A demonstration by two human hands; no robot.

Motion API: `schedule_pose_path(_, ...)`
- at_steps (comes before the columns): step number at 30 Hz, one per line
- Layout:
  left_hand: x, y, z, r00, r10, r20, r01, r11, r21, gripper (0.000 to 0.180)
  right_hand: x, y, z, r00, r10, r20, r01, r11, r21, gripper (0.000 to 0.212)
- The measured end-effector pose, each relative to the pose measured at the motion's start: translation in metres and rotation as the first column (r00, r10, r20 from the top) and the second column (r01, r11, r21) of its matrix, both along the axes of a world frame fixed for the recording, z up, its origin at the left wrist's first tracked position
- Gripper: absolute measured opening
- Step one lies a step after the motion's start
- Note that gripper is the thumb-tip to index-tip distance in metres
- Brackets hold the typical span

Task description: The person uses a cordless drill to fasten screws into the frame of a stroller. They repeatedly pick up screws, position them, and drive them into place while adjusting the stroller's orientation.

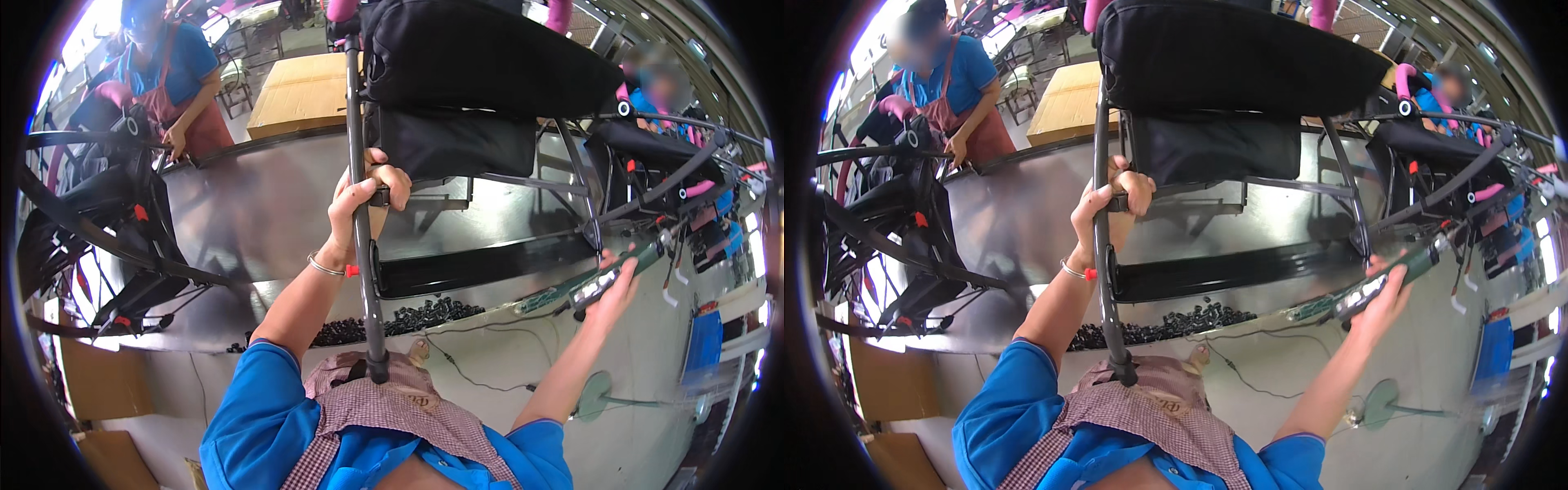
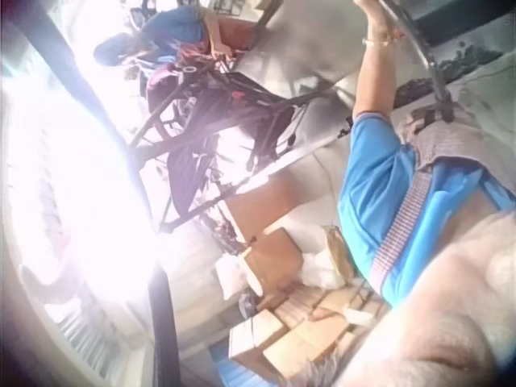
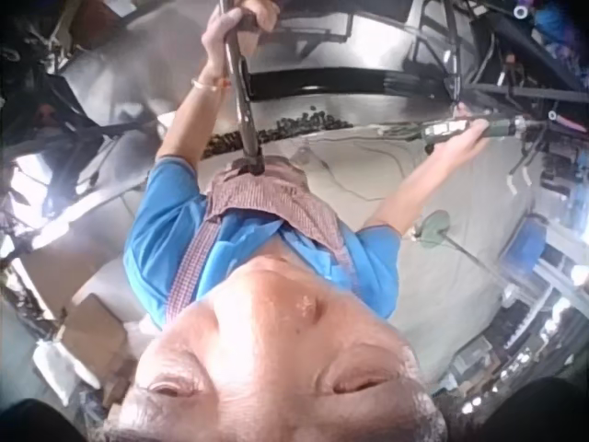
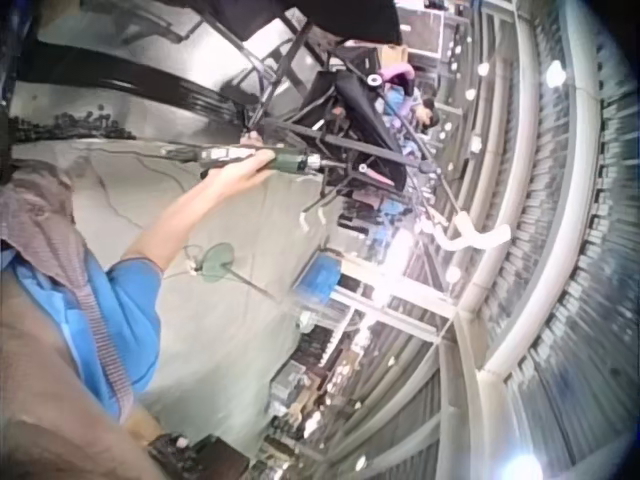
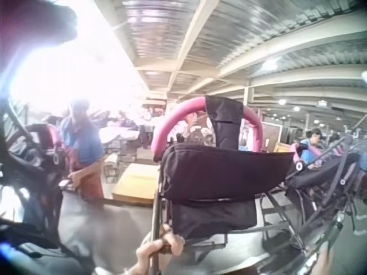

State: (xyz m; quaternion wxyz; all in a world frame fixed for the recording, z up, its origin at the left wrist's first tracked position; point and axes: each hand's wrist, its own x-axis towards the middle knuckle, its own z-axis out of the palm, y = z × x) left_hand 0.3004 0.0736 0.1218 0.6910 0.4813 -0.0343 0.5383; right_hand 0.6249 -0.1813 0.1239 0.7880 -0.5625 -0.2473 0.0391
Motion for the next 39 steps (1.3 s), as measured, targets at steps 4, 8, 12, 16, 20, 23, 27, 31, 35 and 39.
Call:
schedule_pose_path(4, -0.007, 0.003, 0.012, 0.994, -0.044, 0.103, 0.047, 0.998, -0.032, 0.038, -0.001, 0.013, 0.027, 0.982, 0.08, 0.174, -0.102, 0.987, 0.126, 0.06)
schedule_pose_path(8, -0.013, 0.033, 0.024, 0.993, -0.016, 0.117, 0.033, 0.989, -0.147, 0.038, -0.05, 0.013, 0.05, 0.904, 0.216, 0.369, -0.295, 0.94, 0.174, 0.081)
schedule_pose_path(12, -0.029, 0.1, 0.032, 0.985, -0.134, 0.109, 0.149, 0.978, -0.147, 0.031, -0.099, 0.002, 0.03, 0.857, 0.361, 0.367, -0.391, 0.921, 0.008, 0.095)
schedule_pose_path(16, -0.052, 0.156, 0.032, 0.955, -0.139, 0.261, 0.254, 0.839, -0.481, 0.018, -0.109, -0.011, -0.025, 0.748, 0.659, 0.076, -0.657, 0.752, -0.062, 0.087)
schedule_pose_path(20, -0.074, 0.16, 0.051, 0.984, -0.038, 0.174, 0.131, 0.819, -0.559, 0.016, -0.116, -0.015, -0.067, 0.591, 0.761, -0.268, -0.796, 0.604, -0.042, 0.057)
schedule_pose_path(23, -0.1, 0.16, 0.046, 0.981, -0.192, 0.036, 0.188, 0.879, -0.438, 0.018, -0.115, -0.016, -0.086, 0.438, 0.809, -0.391, -0.889, 0.455, -0.054, 0.048)
schedule_pose_path(27, -0.114, 0.094, 0.078, 0.909, -0.402, -0.109, 0.365, 0.894, -0.26, 0.025, -0.115, -0.013, -0.096, 0.367, 0.803, -0.47, -0.93, 0.322, -0.176, 0.051)
schedule_pose_path(31, -0.143, 0.059, 0.081, 0.92, -0.38, -0.098, 0.336, 0.892, -0.303, 0.026, -0.121, 0.0, -0.101, 0.215, 0.842, -0.496, -0.971, 0.128, -0.203, 0.048)
schedule_pose_path(35, -0.172, 0.061, 0.061, 0.874, -0.486, -0.021, 0.47, 0.855, -0.221, 0.031, -0.142, 0.018, -0.115, 0.05, 0.891, -0.452, -0.99, -0.017, -0.142, 0.049)
schedule_pose_path(39, -0.162, 0.04, 0.059, 0.964, -0.265, -0.026, 0.237, 0.901, -0.364, 0.049, -0.172, 0.032, -0.123, -0.014, 0.897, -0.441, -0.981, -0.097, -0.167, 0.055)
